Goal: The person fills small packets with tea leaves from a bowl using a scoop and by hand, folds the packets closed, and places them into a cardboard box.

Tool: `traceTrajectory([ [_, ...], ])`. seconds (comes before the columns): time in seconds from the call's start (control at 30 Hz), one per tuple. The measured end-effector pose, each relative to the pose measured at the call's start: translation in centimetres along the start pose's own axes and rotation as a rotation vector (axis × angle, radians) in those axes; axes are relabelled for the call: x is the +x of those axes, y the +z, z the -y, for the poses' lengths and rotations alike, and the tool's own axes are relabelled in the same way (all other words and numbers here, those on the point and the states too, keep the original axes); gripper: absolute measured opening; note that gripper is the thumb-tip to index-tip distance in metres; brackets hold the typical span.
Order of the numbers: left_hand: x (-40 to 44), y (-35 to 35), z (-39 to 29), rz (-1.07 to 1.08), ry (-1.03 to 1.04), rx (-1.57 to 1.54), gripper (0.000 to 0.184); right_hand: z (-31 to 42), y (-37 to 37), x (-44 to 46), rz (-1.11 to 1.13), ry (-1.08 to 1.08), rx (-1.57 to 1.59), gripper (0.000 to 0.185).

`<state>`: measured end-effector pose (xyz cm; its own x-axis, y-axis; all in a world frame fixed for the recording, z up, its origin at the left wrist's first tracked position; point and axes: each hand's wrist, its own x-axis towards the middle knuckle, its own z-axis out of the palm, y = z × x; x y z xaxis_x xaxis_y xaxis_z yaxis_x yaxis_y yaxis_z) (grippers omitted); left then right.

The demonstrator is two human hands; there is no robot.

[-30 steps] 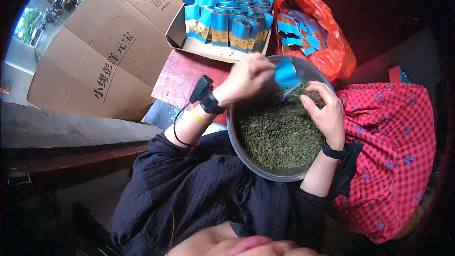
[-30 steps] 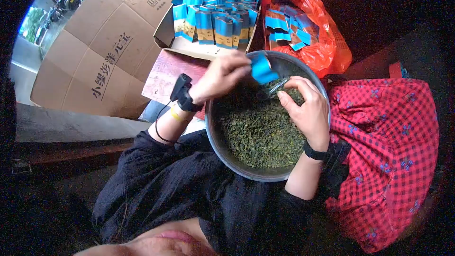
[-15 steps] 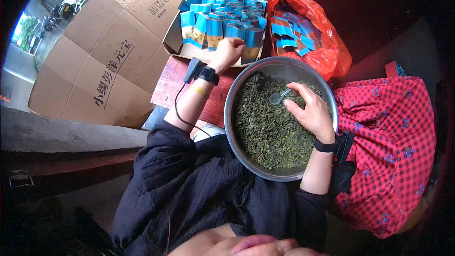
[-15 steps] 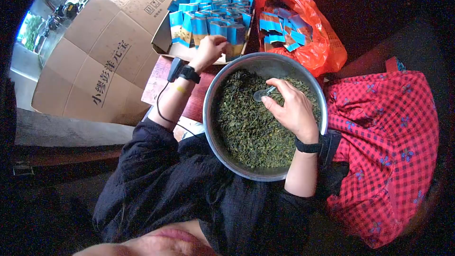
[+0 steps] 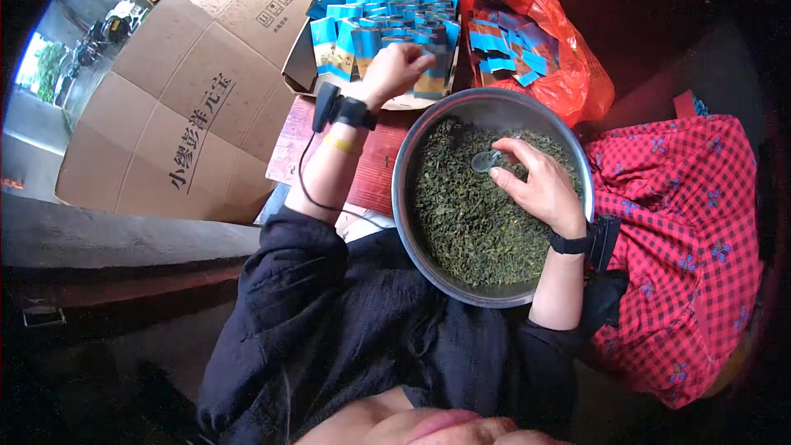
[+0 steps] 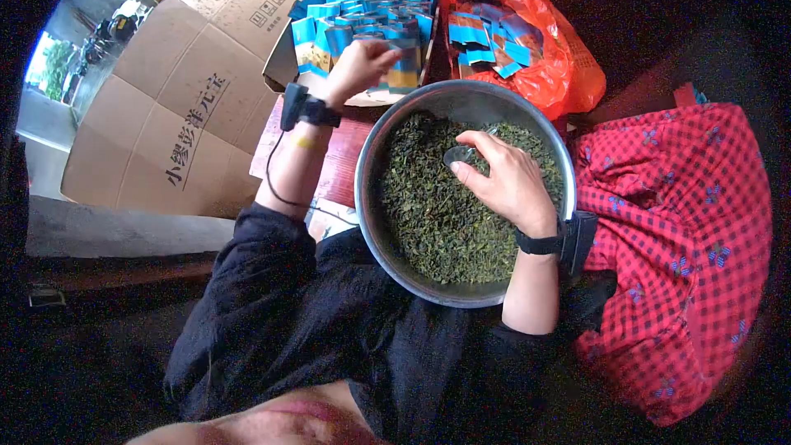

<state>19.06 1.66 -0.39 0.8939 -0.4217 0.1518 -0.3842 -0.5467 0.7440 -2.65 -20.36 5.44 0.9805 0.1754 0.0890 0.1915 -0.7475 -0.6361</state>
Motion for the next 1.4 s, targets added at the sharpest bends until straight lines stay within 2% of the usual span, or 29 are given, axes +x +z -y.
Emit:
traceTrajectory([
  [0.07, -1.6, -2.2, -4.3, 0.217, 0.099, -0.675, 0.020, 0.1, 0.1, -0.1, 0.026, -0.009, -0.042, 0.039],
  [0.1, -3.2, -3.8, -7.4, 0.231, 0.098, -0.858, 0.022, 0.1, 0.0, -0.1, 0.022, 0.002, -0.038, 0.039],
  [0.2, -6.5, -7.6, -13.2, 0.483, 0.416, -1.290, 0.034, -0.1, 0.2, 0.1, 0.074, 0.047, -0.012, 0.038],
  [0.23, -8.8, -8.5, -16.0, 0.417, 0.496, -1.220, 0.052, -0.1, 0.3, 0.1, 0.067, 0.024, -0.016, 0.037],
  [0.27, -10.0, -9.3, -17.5, 0.481, 0.677, -1.092, 0.063, -0.1, 0.3, 0.0, 0.059, 0.001, -0.022, 0.036],
  [0.3, -12.1, -10.0, -19.2, 0.627, 0.614, -1.122, 0.075, 0.3, 0.1, -0.1, 0.039, -0.001, -0.019, 0.035],
  [0.67, -12.3, -7.7, -19.5, 0.674, 0.602, -1.214, 0.083, -0.3, 0.7, -0.6, 0.024, -0.036, -0.031, 0.034],
  [1.4, -13.7, -9.8, -18.1, 0.527, 0.515, -1.268, 0.101, -0.3, 1.0, -0.1, 0.099, 0.028, -0.051, 0.033],
])
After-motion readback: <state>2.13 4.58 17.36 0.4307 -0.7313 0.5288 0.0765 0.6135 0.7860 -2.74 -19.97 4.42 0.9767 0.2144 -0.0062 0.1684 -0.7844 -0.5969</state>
